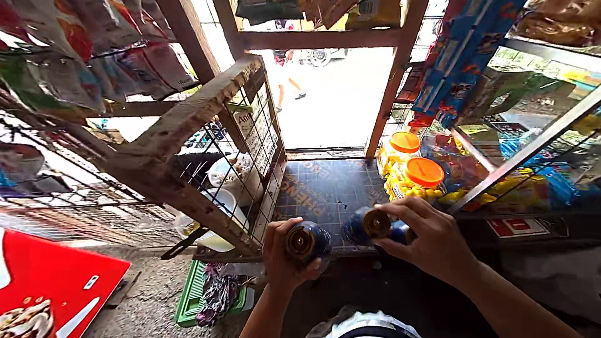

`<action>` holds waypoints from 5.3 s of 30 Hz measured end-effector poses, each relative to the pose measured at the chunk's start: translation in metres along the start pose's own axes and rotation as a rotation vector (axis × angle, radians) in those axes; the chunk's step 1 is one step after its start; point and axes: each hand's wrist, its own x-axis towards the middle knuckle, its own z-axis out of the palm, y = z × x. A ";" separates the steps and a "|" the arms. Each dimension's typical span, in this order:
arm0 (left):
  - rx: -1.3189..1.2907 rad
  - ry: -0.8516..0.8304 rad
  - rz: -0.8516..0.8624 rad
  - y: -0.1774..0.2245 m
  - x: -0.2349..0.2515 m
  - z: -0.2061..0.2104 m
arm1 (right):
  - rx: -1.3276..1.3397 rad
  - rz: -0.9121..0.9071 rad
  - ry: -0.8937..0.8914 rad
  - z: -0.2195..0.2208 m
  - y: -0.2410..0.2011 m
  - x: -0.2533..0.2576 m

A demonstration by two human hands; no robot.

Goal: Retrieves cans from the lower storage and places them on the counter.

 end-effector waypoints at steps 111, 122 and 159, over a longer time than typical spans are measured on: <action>-0.089 -1.896 0.388 0.140 -0.732 0.962 | 0.130 2.193 -0.119 0.156 0.603 -0.940; -0.589 -1.214 0.831 0.155 -0.682 0.891 | -0.171 1.849 0.069 0.144 0.619 -0.946; -0.128 -1.937 0.825 0.165 -0.666 0.874 | -0.123 1.987 -0.026 0.109 0.661 -0.864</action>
